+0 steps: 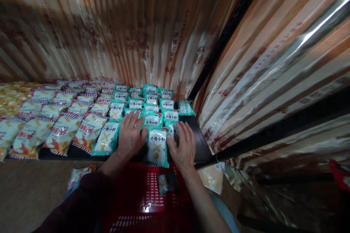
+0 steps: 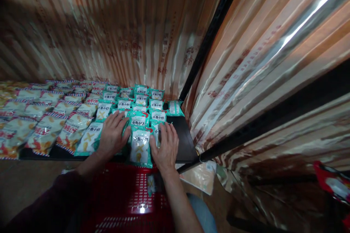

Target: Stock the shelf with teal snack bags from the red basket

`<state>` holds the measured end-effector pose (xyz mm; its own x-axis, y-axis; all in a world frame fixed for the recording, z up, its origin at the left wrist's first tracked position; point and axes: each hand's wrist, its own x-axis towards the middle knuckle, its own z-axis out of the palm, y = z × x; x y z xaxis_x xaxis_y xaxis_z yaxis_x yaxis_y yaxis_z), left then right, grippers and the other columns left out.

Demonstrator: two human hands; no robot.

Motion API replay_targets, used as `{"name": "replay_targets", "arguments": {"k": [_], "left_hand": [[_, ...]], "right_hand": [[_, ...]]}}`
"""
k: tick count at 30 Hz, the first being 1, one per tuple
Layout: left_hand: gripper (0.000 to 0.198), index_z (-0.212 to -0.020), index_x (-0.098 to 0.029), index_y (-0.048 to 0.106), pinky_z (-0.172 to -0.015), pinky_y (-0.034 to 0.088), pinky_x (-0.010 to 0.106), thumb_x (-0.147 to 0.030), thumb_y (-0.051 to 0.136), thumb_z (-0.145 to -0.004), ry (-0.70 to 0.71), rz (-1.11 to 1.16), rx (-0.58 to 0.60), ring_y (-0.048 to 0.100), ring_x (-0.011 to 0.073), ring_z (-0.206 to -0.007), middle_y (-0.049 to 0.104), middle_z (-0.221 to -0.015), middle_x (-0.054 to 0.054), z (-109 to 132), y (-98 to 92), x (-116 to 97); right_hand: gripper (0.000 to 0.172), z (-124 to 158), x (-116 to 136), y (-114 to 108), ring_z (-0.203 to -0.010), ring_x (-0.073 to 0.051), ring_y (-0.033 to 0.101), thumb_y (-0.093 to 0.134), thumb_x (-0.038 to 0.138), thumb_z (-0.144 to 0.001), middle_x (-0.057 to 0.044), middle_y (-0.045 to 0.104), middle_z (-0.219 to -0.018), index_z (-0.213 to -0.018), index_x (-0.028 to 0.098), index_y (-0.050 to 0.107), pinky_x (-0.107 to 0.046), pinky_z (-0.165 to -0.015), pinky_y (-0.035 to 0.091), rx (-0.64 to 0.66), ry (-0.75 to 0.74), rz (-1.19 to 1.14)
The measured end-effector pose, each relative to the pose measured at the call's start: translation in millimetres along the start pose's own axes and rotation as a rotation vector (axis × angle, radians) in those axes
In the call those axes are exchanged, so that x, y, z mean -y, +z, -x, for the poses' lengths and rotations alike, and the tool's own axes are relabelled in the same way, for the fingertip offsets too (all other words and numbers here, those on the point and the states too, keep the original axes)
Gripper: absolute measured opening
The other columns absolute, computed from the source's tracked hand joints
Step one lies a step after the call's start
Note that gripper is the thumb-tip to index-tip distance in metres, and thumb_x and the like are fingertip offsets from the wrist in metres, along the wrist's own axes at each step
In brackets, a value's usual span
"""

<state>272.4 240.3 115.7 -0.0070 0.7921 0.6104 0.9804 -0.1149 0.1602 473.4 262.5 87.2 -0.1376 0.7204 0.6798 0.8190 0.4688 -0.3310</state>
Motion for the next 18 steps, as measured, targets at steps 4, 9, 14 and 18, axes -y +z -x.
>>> {"name": "replay_targets", "arguments": {"k": [4, 9, 14, 18], "left_hand": [[0.035, -0.110, -0.014, 0.066, -0.109, 0.033, 0.046, -0.029, 0.043, -0.088, -0.076, 0.012, 0.174, 0.046, 0.0296, -0.126, 0.064, -0.122, 0.010, -36.3, -0.8, 11.7], [0.037, -0.114, -0.017, 0.065, -0.111, 0.031, 0.044, -0.026, 0.040, -0.087, -0.107, 0.049, 0.401, 0.043, 0.0280, -0.130, 0.060, -0.128, 0.009, -83.1, 8.0, 20.4], [0.046, -0.130, -0.017, 0.053, -0.112, 0.026, 0.048, -0.026, 0.041, -0.086, -0.060, 0.017, 0.584, 0.027, 0.0307, -0.140, 0.044, -0.144, 0.013, -133.0, 28.1, 28.0], [0.049, -0.134, -0.019, 0.048, -0.109, 0.031, 0.050, -0.026, 0.038, -0.087, -0.061, 0.013, 0.640, 0.029, 0.0308, -0.138, 0.044, -0.144, 0.013, -160.9, 52.2, 37.5]], "right_hand": [[0.034, -39.2, 8.4, 9.2, -0.130, -0.028, 0.039, 0.050, 0.033, -0.089, -0.012, 0.059, -0.127, -0.115, 0.016, 0.063, -0.048, -0.105, 0.037, 0.116, -0.095, -0.033], [0.032, -100.1, 9.3, 31.0, -0.129, -0.026, 0.041, 0.045, 0.026, -0.091, -0.011, 0.061, -0.125, -0.110, 0.015, 0.067, -0.045, -0.109, 0.033, 0.334, -0.174, -0.007], [0.040, -158.7, 7.8, 55.8, -0.134, -0.027, 0.035, 0.043, 0.023, -0.090, -0.011, 0.054, -0.134, -0.126, 0.015, 0.058, -0.045, -0.111, 0.029, 0.554, -0.193, 0.099], [0.045, -189.9, 6.9, 83.8, -0.138, -0.029, 0.028, 0.039, 0.022, -0.091, -0.008, 0.050, -0.140, -0.135, 0.020, 0.049, -0.049, -0.108, 0.030, 0.651, -0.162, 0.144]]}}
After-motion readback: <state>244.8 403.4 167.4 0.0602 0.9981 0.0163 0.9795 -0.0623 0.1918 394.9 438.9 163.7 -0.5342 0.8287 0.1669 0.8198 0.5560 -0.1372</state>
